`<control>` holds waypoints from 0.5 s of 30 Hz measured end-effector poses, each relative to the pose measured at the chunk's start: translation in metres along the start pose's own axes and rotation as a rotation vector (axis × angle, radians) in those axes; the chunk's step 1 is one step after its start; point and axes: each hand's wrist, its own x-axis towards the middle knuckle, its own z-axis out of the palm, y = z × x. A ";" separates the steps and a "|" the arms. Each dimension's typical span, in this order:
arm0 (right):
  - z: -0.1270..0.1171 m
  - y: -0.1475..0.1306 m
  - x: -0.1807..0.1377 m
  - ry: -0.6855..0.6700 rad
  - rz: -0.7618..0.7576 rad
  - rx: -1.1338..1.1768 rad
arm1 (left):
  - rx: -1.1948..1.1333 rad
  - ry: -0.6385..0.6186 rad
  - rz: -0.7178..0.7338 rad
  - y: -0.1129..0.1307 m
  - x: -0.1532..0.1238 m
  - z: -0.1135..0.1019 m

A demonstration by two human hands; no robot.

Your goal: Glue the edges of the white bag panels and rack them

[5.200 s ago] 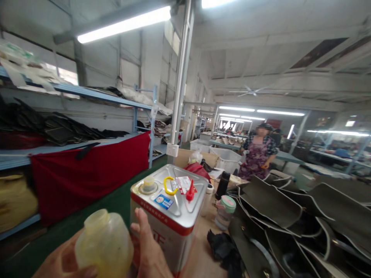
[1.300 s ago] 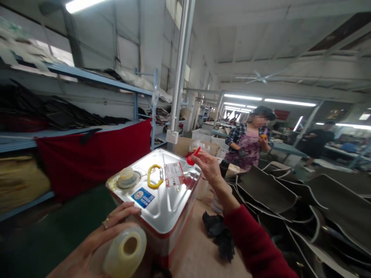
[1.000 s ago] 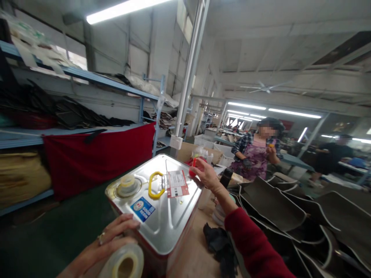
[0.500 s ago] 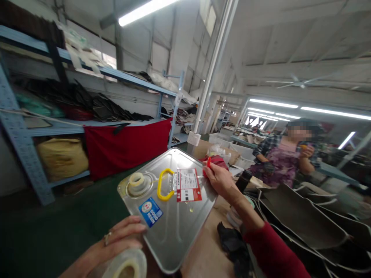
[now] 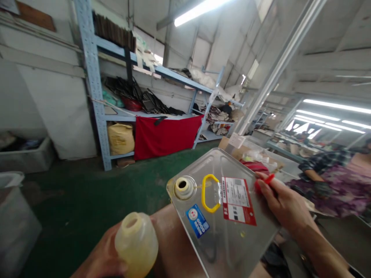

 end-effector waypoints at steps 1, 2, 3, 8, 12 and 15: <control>0.000 -0.005 -0.005 0.007 -0.002 0.006 | -0.011 0.024 -0.019 -0.002 -0.004 -0.003; 0.000 -0.011 -0.009 0.013 -0.002 0.011 | -0.003 0.048 -0.023 -0.006 -0.007 -0.004; 0.000 -0.017 -0.014 0.022 -0.001 0.015 | 0.015 0.070 -0.015 -0.010 -0.009 -0.005; -0.001 -0.043 -0.033 0.035 -0.005 0.031 | -0.043 0.043 0.056 -0.024 -0.008 0.012; -0.004 -0.052 -0.039 0.001 -0.052 0.085 | -0.206 -0.123 0.044 -0.022 -0.001 0.037; -0.007 -0.056 -0.043 -0.042 -0.156 0.222 | -0.102 -0.152 0.008 -0.031 -0.004 0.042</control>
